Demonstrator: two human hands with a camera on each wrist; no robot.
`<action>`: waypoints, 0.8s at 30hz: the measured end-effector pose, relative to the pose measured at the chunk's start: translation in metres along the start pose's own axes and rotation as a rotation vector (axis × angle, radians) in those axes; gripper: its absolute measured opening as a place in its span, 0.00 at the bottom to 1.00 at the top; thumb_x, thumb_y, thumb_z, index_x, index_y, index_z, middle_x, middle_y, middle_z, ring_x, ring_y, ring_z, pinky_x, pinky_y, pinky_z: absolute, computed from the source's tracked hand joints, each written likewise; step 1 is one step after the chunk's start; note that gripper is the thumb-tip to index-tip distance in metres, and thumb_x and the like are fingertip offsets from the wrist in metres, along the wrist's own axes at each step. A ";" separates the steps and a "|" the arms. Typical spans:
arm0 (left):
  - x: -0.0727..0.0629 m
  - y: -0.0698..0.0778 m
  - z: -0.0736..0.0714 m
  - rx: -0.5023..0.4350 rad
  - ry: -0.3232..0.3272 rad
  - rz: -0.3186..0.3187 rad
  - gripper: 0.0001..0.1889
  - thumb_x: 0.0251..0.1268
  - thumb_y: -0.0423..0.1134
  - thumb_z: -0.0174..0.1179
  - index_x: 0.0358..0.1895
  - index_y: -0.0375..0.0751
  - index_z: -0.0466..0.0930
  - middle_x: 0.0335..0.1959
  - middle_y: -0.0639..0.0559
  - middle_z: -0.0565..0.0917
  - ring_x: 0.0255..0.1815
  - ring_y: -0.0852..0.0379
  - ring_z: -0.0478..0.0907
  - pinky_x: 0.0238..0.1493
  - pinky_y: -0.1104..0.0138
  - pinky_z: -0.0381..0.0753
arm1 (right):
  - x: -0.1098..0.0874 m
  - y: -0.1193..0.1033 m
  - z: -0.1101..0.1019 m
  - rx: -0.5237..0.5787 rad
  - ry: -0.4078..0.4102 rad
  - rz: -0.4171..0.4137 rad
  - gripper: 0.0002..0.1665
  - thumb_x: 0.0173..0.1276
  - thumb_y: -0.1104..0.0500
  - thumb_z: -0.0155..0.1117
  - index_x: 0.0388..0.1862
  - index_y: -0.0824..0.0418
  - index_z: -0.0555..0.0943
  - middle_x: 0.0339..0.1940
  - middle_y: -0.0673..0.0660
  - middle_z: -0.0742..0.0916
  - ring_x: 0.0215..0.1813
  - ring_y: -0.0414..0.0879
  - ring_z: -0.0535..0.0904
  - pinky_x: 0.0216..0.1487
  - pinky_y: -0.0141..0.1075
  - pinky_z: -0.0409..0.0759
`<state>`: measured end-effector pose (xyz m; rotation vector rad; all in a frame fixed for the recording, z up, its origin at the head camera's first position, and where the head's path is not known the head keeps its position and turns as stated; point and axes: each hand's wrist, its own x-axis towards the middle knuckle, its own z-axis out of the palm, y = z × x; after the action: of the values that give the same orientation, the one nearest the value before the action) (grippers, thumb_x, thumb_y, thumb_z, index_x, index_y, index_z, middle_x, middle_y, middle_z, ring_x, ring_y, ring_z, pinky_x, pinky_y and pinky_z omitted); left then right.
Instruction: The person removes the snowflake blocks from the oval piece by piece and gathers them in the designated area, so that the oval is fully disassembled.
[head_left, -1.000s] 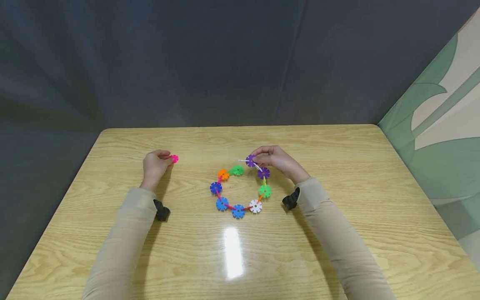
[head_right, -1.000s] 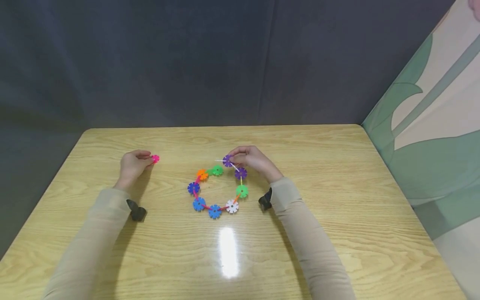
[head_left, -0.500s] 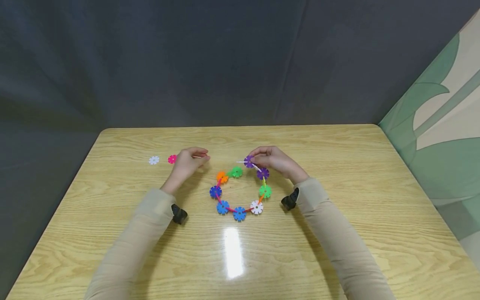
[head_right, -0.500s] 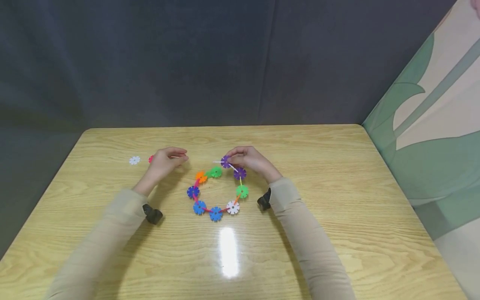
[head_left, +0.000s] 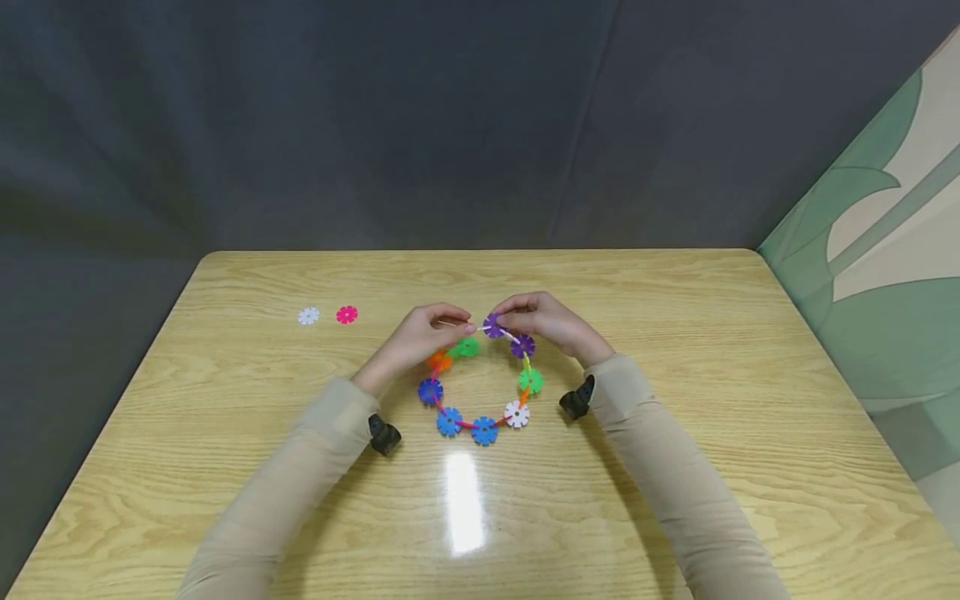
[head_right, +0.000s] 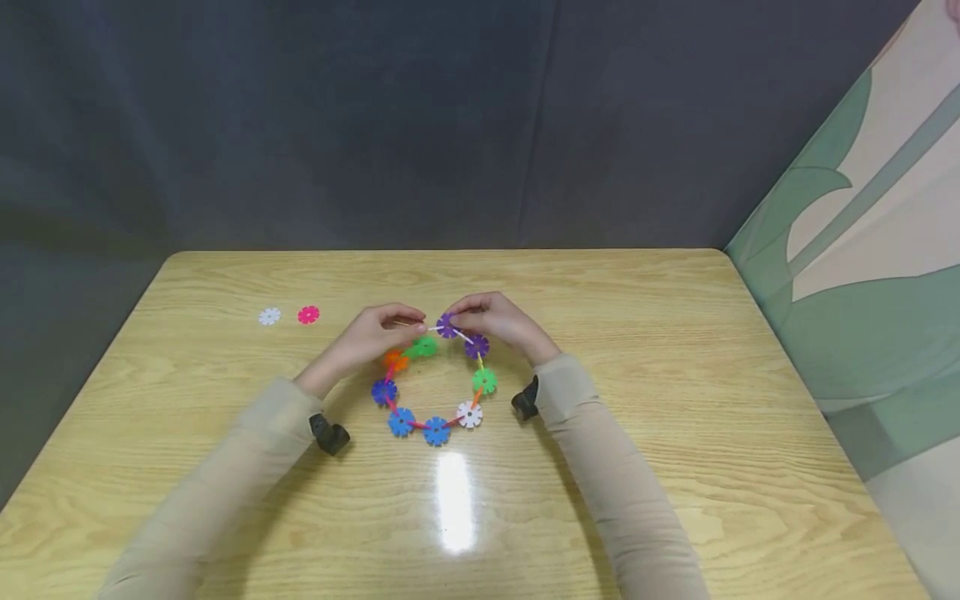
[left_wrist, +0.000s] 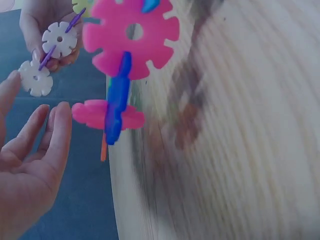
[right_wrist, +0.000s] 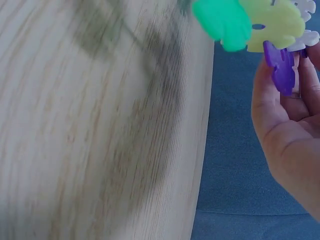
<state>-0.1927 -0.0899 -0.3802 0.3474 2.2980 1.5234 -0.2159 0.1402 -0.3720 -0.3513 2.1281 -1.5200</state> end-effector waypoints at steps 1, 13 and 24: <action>0.000 0.000 0.001 0.002 -0.012 0.001 0.23 0.68 0.45 0.58 0.60 0.34 0.73 0.57 0.40 0.79 0.56 0.45 0.78 0.55 0.59 0.81 | 0.000 0.000 0.000 -0.012 0.000 -0.002 0.17 0.72 0.60 0.55 0.54 0.69 0.78 0.36 0.46 0.86 0.38 0.38 0.78 0.43 0.32 0.78; 0.002 0.002 0.017 -0.066 -0.047 0.015 0.17 0.68 0.41 0.59 0.55 0.35 0.78 0.53 0.40 0.82 0.55 0.45 0.80 0.56 0.61 0.81 | 0.003 0.000 0.003 -0.053 -0.024 0.023 0.16 0.70 0.59 0.59 0.52 0.67 0.79 0.33 0.45 0.84 0.36 0.38 0.76 0.42 0.31 0.77; 0.003 0.003 0.023 -0.023 -0.036 0.016 0.17 0.67 0.41 0.59 0.53 0.35 0.79 0.52 0.41 0.83 0.52 0.50 0.81 0.53 0.64 0.81 | 0.003 0.002 0.001 -0.037 -0.078 0.030 0.13 0.67 0.63 0.62 0.48 0.70 0.78 0.28 0.43 0.87 0.33 0.37 0.81 0.39 0.29 0.80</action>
<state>-0.1853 -0.0691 -0.3862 0.3841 2.2540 1.5373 -0.2175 0.1382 -0.3749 -0.3836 2.0939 -1.4280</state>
